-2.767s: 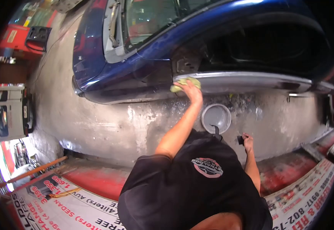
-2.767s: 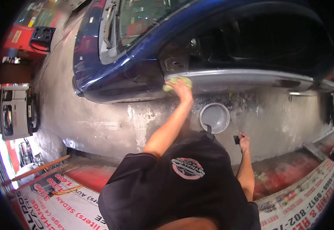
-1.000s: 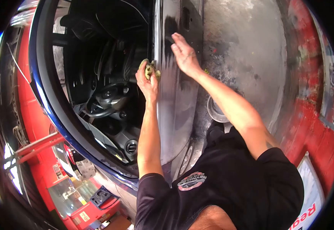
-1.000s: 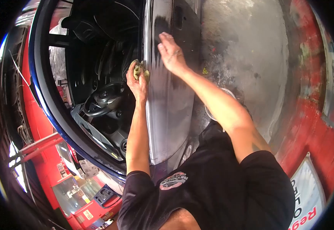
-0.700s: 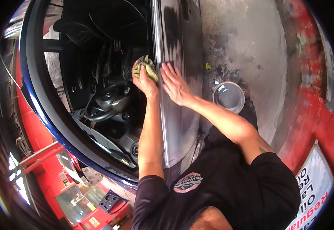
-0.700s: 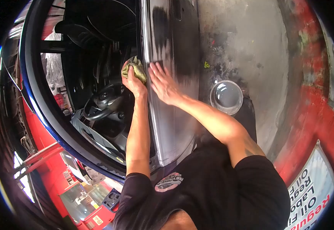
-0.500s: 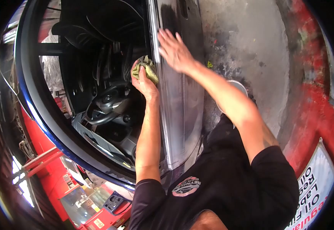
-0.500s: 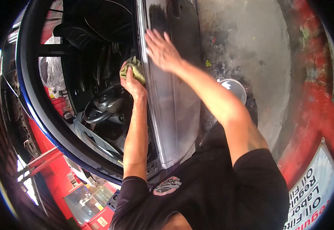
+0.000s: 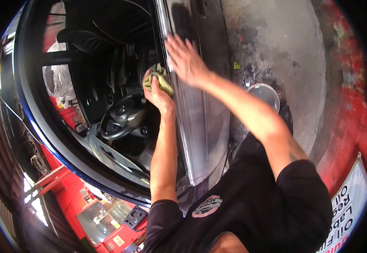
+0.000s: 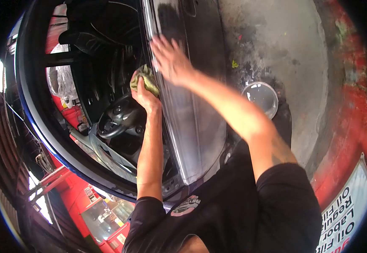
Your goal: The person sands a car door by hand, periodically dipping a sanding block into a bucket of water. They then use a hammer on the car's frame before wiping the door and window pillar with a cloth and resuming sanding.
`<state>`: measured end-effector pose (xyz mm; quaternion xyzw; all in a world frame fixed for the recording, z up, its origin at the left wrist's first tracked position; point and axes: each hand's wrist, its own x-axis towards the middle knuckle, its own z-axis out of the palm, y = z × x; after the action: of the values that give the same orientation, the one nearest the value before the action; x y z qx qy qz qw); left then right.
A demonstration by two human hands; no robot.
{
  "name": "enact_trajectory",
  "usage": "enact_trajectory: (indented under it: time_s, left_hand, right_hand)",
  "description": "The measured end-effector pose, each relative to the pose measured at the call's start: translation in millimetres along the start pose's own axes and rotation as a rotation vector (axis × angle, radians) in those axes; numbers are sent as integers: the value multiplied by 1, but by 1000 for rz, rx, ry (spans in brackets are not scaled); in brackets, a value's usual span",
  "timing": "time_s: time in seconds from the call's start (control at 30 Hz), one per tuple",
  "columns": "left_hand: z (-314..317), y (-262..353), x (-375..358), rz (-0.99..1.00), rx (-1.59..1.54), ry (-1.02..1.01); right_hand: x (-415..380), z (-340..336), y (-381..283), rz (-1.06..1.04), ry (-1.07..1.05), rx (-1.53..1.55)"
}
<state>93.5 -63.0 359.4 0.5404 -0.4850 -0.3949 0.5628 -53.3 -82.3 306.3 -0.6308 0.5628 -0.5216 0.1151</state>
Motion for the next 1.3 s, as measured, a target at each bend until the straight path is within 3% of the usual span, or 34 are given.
enact_trajectory:
  time_s: [0.13, 0.33, 0.5, 0.57, 0.7, 0.8, 0.9, 1.0, 1.07, 1.17, 1.2, 1.27, 1.3]
  left_hand:
    - [6, 6, 1, -11, -19, -16]
    - [3, 2, 2, 37, 17, -14]
    - [-2, -7, 5, 53, 65, -11]
    - [1, -4, 6, 66, 82, -8]
    - [2, -3, 5, 54, 17, -26]
    - [0, -6, 9, 66, 88, -16]
    - [1, -5, 6, 60, 56, -28]
    - [2, -3, 3, 47, 45, -32]
    - [-1, -2, 5, 64, 36, -34]
    - [2, -4, 8, 45, 14, -47]
    - [2, -2, 4, 40, 11, -44]
    - [5, 3, 2, 18, 16, -29]
    - [6, 4, 4, 16, 21, -32]
  right_hand:
    - [-120, -14, -52, 42, -299, 152]
    - [16, -3, 14, 47, 14, -113]
    - [-81, -7, -36, 121, -82, 108]
    - [-78, -18, -33, 16, -187, -2]
    - [-6, -20, 11, -17, -87, -45]
    - [-53, -14, -27, 74, -85, 42]
    - [-86, -15, -43, 77, -251, -36]
    - [-28, -23, -6, 20, -100, -85]
    - [-3, -19, 4, 4, -115, -180]
    - [-64, -16, -30, 49, -121, 21]
    - [-87, -19, -45, 76, -263, -44]
    - [-89, -25, -46, 56, -333, -111]
    - [-80, -24, -37, 16, -258, -77]
